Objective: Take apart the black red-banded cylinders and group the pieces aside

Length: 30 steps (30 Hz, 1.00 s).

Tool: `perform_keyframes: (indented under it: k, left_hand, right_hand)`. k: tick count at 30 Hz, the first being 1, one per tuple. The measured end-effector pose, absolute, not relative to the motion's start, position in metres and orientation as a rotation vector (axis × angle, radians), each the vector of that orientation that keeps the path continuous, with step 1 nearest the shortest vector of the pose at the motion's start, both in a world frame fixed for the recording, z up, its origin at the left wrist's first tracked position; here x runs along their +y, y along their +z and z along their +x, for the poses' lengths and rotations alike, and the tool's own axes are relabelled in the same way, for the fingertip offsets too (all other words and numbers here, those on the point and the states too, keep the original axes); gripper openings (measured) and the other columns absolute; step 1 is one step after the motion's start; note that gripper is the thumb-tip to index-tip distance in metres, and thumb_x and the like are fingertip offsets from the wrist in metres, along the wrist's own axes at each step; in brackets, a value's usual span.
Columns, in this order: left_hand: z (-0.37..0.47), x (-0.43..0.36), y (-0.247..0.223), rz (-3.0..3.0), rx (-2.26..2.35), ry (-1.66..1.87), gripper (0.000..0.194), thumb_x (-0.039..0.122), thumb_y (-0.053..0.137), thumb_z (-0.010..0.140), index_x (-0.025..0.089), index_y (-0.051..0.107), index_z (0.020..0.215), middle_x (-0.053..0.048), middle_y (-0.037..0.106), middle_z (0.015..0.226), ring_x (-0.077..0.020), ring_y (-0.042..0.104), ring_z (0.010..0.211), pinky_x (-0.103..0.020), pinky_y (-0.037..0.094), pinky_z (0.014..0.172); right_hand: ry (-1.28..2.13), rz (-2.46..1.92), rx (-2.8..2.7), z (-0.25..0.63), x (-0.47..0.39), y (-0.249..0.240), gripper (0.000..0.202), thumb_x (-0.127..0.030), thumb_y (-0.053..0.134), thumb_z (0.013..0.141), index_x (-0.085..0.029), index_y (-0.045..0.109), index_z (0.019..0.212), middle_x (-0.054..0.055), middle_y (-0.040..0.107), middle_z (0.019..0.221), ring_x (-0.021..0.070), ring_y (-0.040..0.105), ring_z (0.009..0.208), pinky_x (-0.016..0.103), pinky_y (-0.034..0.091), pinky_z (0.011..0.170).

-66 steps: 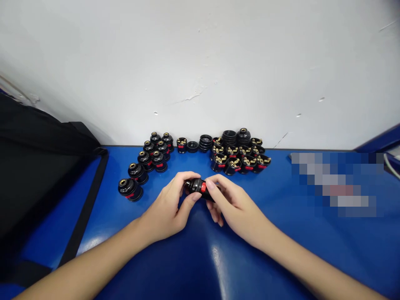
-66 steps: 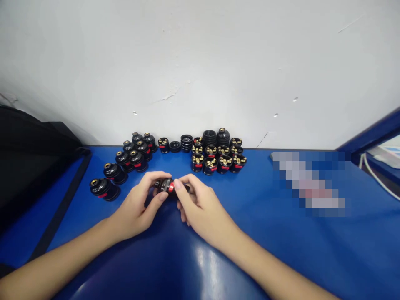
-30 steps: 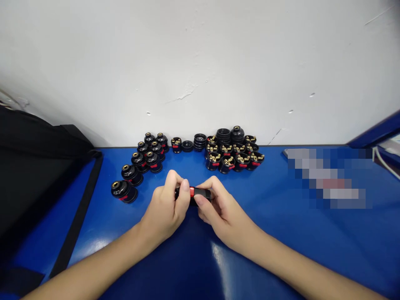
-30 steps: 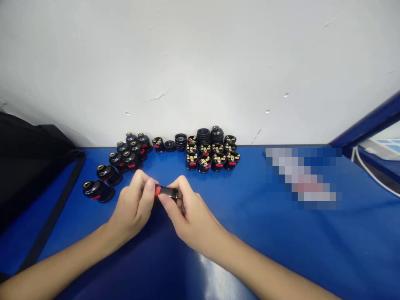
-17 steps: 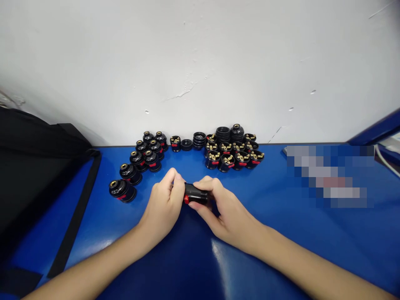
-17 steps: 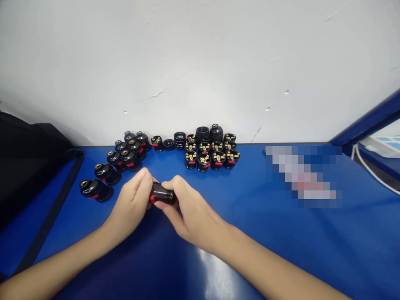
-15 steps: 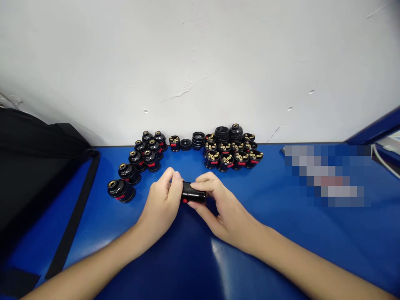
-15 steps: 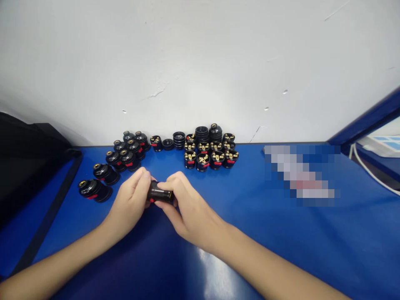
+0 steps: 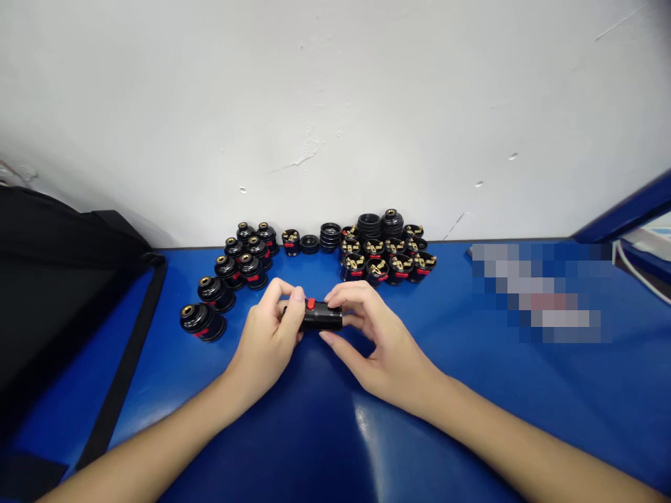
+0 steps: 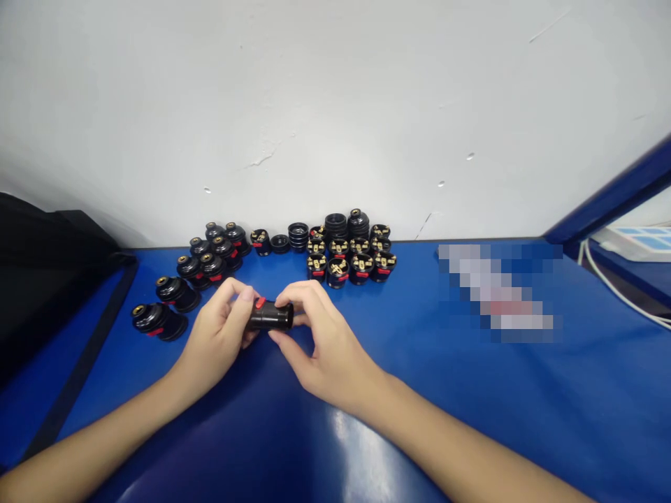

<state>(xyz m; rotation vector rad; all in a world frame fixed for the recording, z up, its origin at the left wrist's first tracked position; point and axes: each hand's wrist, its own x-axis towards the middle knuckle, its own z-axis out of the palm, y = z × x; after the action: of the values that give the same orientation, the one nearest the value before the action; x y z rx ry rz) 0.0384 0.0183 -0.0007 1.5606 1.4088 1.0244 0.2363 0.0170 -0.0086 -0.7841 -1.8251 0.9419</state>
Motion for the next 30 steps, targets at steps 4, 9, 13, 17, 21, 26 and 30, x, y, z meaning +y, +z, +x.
perform_keyframes:
  k: [4, 9, 13, 17, 21, 26, 30]
  left_hand:
    - [0.041, 0.016, 0.001, 1.694, 1.368, 1.03, 0.033, 0.053, 0.047, 0.108, 0.024, 0.051, 0.094, 0.008, 0.054, 0.06, -0.0115, 0.048, 0.052, -0.023, 0.034, 0.052]
    - [0.043, 0.015, 0.003, 1.705, 1.361, 1.024, 0.03, 0.05, 0.049, 0.108, 0.024, 0.049, 0.094, 0.008, 0.057, 0.06, -0.0113, 0.051, 0.052, -0.023, 0.037, 0.052]
    - [0.04, 0.016, 0.0, 1.511, 1.351, 1.038, 0.039, 0.059, 0.046, 0.107, 0.024, 0.048, 0.091, 0.009, 0.054, 0.053, -0.0108, 0.048, 0.044, -0.021, 0.036, 0.045]
    - [0.037, 0.019, 0.002, 1.394, 1.282, 1.089, 0.041, 0.059, 0.044, 0.109, 0.023, 0.053, 0.092, 0.01, 0.05, 0.05, -0.01, 0.045, 0.04, -0.021, 0.036, 0.042]
    - [0.034, 0.025, 0.006, 1.446, 1.259, 1.181, 0.043, 0.058, 0.043, 0.109, 0.021, 0.065, 0.11, 0.005, 0.06, 0.064, -0.0102, 0.055, 0.055, -0.02, 0.046, 0.054]
    - [0.027, 0.033, 0.007, 1.458, 1.273, 1.326, 0.032, 0.05, 0.074, 0.094, 0.02, 0.064, 0.098, 0.0, 0.069, 0.082, -0.0114, 0.065, 0.075, -0.02, 0.053, 0.069]
    - [0.021, 0.038, 0.01, 1.514, 1.321, 1.346, 0.029, 0.039, 0.086, 0.084, 0.019, 0.066, 0.089, 0.0, 0.07, 0.089, -0.0134, 0.068, 0.083, -0.024, 0.058, 0.081]
  right_hand:
    - [1.116, -0.959, -1.78, 0.235, 0.014, -0.004, 0.023, -0.036, 0.058, 0.107, -0.028, 0.05, 0.127, 0.003, 0.07, 0.103, 0.016, 0.073, 0.08, 0.031, 0.064, 0.072]
    - [1.07, -0.998, -1.844, 0.237, 0.015, -0.003, 0.016, -0.038, 0.047, 0.113, -0.025, 0.056, 0.117, -0.003, 0.068, 0.077, 0.014, 0.071, 0.066, 0.027, 0.059, 0.063]
    - [0.693, -0.789, -1.948, 0.241, 0.019, -0.003, 0.022, -0.022, 0.064, 0.105, -0.025, 0.06, 0.126, 0.006, 0.073, 0.115, 0.0198, 0.074, 0.104, 0.034, 0.063, 0.089]
    - [0.49, -0.667, -1.985, 0.243, 0.021, -0.001, 0.03, -0.009, 0.066, 0.101, -0.025, 0.063, 0.126, 0.008, 0.073, 0.124, 0.0205, 0.071, 0.118, 0.038, 0.059, 0.106]
    - [0.633, -0.785, -1.815, 0.242, 0.018, -0.004, 0.03, -0.015, 0.072, 0.098, -0.025, 0.064, 0.124, 0.008, 0.071, 0.121, 0.0218, 0.072, 0.115, 0.039, 0.061, 0.103]
    - [1.185, -0.849, -1.406, 0.236, 0.016, -0.004, 0.021, -0.032, 0.079, 0.095, -0.024, 0.062, 0.104, 0.006, 0.076, 0.109, 0.0215, 0.079, 0.104, 0.038, 0.066, 0.095]
    - [1.65, -0.788, -1.111, 0.236, 0.015, 0.004, 0.029, -0.04, 0.081, 0.094, -0.023, 0.057, 0.096, 0.006, 0.081, 0.106, 0.0219, 0.082, 0.1, 0.044, 0.062, 0.104]
